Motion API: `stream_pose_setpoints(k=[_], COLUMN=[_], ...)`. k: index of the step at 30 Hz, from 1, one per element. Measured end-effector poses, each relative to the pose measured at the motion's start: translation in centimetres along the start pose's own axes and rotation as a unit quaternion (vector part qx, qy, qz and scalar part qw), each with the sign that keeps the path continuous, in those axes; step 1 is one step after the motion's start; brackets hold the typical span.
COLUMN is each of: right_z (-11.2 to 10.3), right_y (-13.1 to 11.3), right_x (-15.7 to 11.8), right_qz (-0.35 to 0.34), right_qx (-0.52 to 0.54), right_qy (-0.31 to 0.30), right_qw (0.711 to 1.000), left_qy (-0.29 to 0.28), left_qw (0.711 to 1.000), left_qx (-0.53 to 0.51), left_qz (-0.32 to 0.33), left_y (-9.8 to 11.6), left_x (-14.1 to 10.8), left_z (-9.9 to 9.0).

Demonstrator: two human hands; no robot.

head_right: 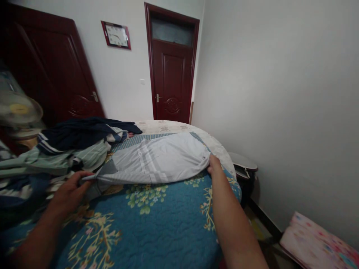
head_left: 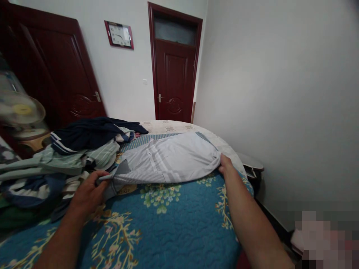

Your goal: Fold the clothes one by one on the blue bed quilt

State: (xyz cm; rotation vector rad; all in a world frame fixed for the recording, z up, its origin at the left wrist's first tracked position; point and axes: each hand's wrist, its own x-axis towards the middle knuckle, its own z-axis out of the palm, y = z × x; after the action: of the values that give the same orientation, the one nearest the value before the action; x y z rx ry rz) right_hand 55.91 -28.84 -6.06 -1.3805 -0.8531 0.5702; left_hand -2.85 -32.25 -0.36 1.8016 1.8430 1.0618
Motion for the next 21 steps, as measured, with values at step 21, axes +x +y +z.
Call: stream_pose_setpoints(k=[21], right_z=[-2.6], right_y=[-11.2], right_x=[-3.5], right_qz=[-0.012], right_qx=[0.532], right_qy=[-0.015], right_qw=[0.847], left_qy=[0.021], left_qw=[0.896], left_qx=[-0.438], left_qz=[-0.071], left_y=[3.8], left_x=[-2.9], left_z=[-5.3])
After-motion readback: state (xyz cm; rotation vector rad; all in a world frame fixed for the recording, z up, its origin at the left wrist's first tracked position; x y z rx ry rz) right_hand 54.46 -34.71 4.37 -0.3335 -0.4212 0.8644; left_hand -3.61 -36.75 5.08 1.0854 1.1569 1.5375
